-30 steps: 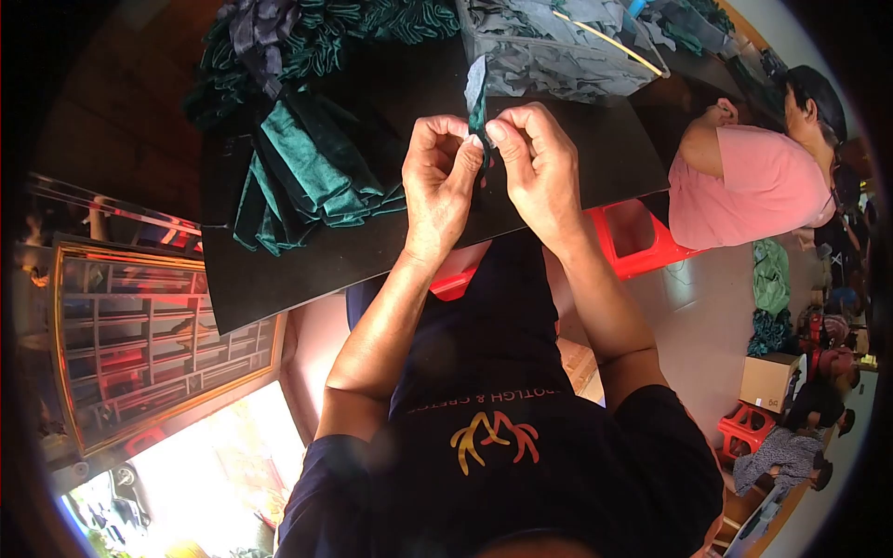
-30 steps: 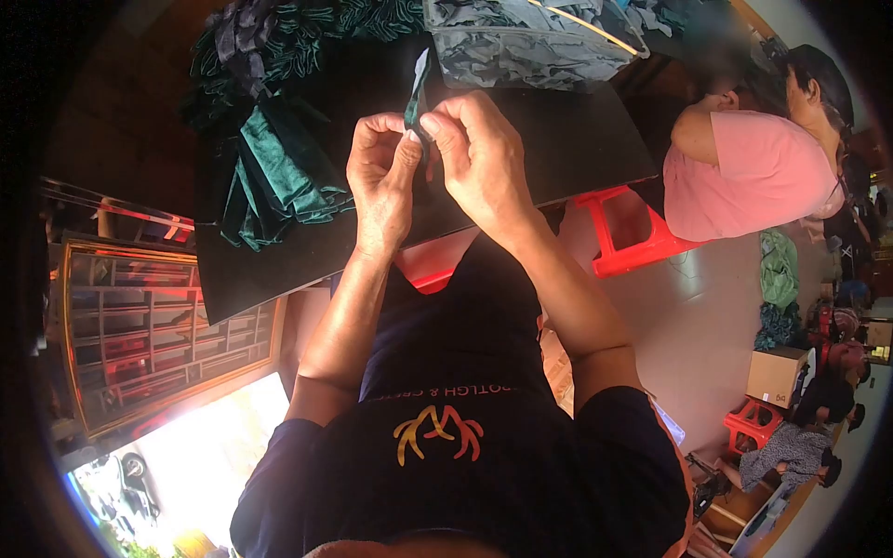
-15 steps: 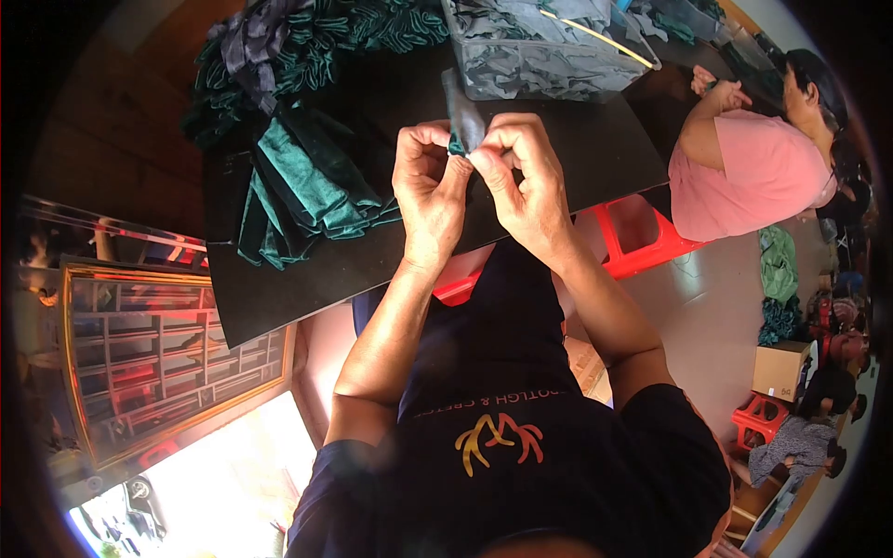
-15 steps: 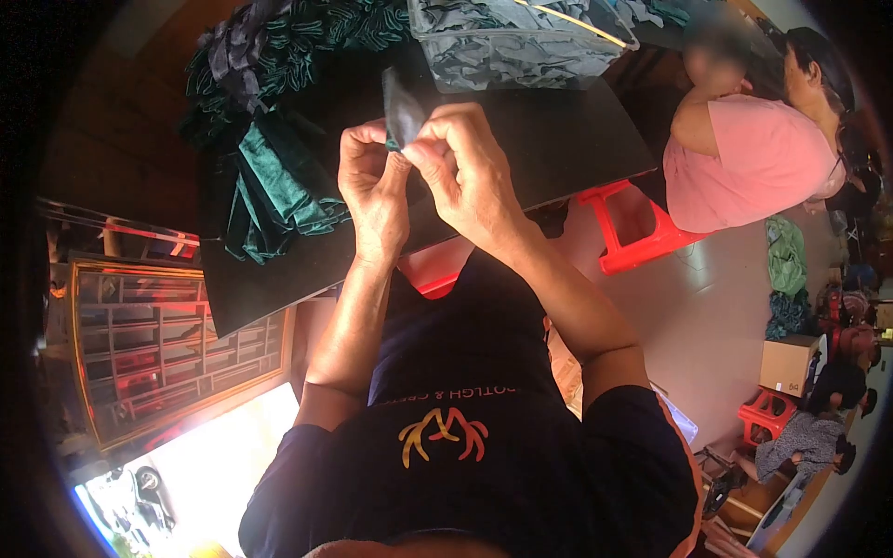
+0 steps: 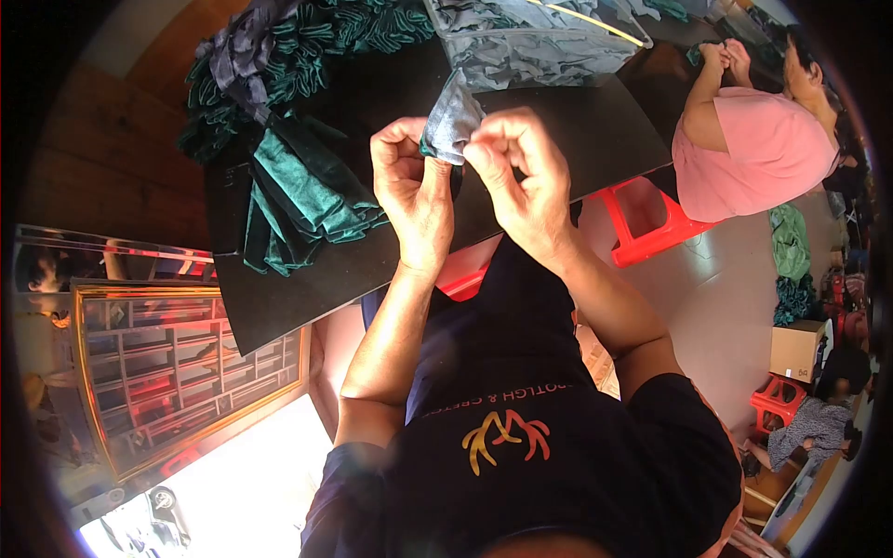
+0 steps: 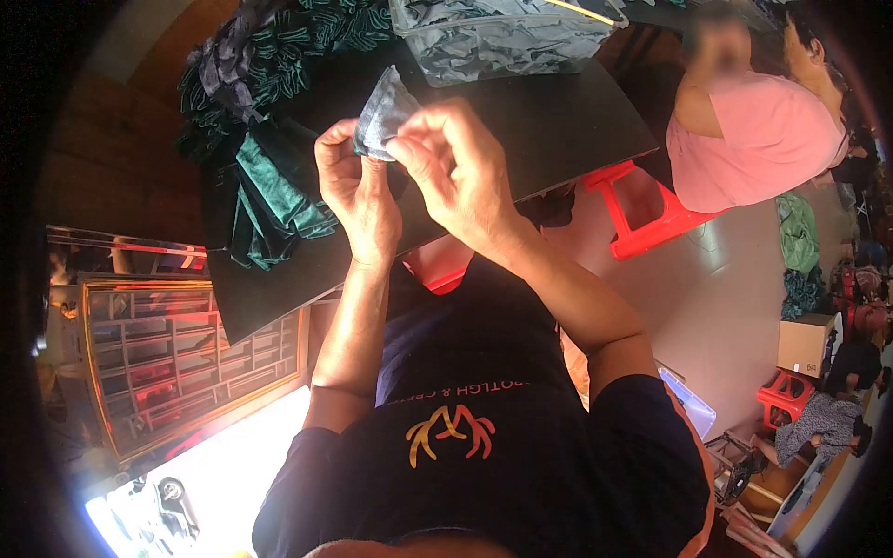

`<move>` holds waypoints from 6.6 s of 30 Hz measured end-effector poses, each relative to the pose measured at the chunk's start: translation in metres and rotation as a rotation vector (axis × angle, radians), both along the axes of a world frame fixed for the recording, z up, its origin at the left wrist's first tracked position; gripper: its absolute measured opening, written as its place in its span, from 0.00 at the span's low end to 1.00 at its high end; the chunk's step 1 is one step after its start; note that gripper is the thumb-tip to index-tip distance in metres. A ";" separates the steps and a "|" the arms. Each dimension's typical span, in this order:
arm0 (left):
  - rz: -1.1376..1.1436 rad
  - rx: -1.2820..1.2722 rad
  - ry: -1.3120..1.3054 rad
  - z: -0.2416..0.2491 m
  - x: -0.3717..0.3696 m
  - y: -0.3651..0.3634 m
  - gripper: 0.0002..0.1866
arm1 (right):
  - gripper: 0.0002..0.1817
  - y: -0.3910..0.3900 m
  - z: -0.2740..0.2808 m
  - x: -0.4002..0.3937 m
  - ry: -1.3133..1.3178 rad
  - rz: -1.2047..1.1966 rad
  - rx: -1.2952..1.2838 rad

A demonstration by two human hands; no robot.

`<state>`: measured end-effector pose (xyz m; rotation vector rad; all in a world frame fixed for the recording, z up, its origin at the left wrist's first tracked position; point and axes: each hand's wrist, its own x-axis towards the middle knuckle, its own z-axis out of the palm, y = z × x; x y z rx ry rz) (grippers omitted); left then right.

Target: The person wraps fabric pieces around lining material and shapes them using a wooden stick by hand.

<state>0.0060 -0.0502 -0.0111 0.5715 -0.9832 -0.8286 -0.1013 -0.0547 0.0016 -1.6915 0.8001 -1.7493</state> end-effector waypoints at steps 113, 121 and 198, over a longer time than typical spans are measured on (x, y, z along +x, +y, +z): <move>-0.777 0.632 -0.014 0.036 0.021 0.025 0.08 | 0.16 -0.021 -0.002 -0.032 -0.003 0.492 0.647; -1.013 0.600 0.437 0.021 0.020 0.023 0.11 | 0.17 -0.018 -0.013 -0.006 -0.258 0.508 0.556; -1.241 0.361 0.558 0.025 0.006 0.041 0.25 | 0.22 0.010 0.015 -0.008 -0.276 0.169 0.205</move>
